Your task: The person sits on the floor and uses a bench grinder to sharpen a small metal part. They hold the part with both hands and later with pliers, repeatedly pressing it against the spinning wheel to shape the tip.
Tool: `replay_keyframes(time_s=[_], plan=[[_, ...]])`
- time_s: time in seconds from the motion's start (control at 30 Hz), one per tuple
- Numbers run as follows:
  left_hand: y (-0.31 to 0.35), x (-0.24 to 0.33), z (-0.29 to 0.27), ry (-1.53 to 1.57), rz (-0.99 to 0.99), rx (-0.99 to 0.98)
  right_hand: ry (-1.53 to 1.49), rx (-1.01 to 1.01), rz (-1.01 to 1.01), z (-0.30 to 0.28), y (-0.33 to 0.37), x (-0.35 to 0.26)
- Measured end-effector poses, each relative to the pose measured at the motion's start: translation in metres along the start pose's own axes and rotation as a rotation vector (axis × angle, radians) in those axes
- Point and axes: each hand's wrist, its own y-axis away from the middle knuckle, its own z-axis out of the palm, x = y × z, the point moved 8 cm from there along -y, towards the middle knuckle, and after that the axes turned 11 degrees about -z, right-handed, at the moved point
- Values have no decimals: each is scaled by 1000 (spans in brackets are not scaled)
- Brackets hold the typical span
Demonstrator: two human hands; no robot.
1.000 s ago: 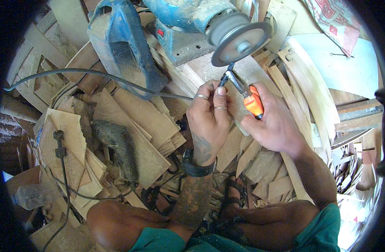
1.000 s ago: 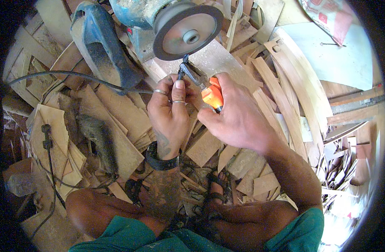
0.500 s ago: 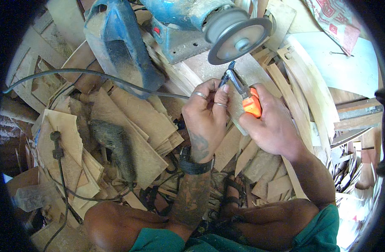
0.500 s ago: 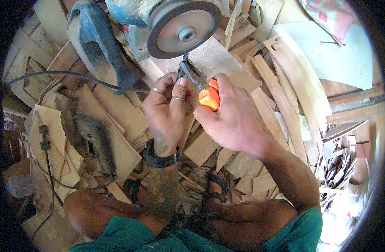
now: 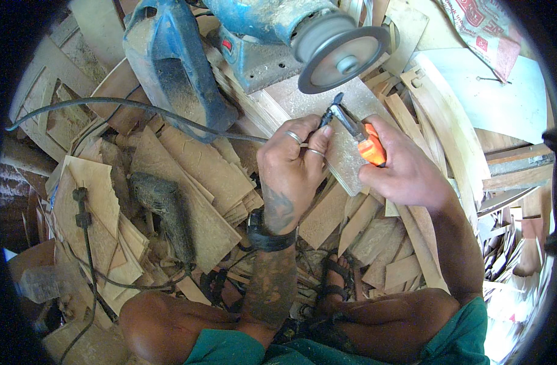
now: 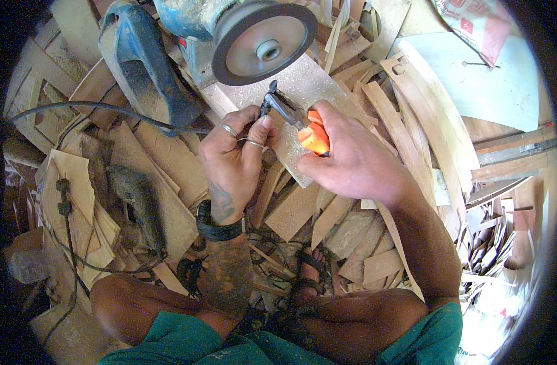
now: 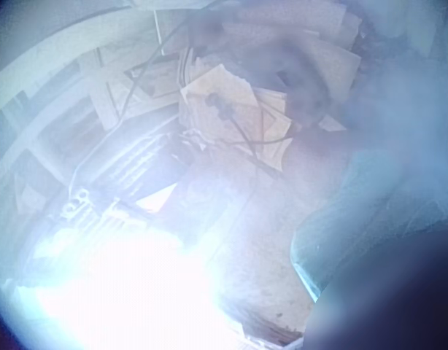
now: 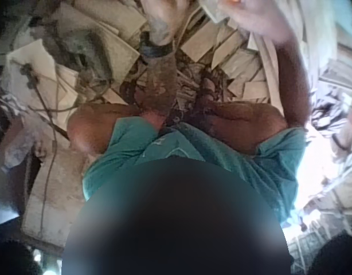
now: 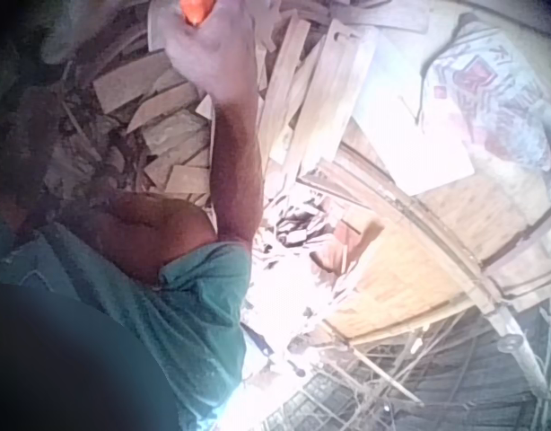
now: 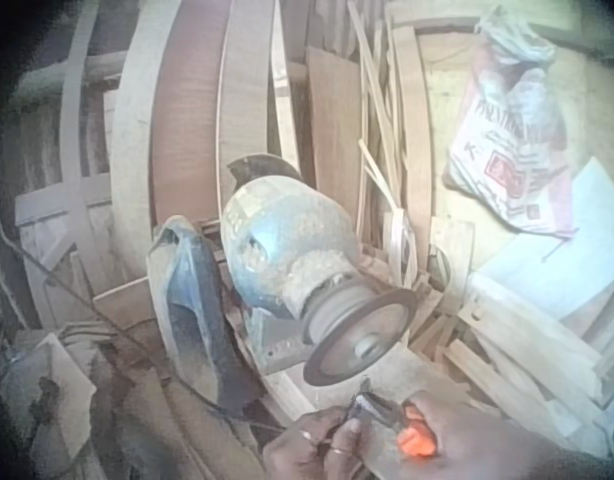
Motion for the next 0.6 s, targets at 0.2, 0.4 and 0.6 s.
replay_keyframes(time_s=[0.2, 0.4, 0.6], plan=[[0, 12, -4, -118, 73, 3, 45, 95, -39, -6, 0, -2], [-2, 13, -6, -193, 89, 28, 183, 146, -131, -12, 0, -12], [-1, 8, -6, -162, 81, 49, 223, 228, -198, -7, 5, -15]])
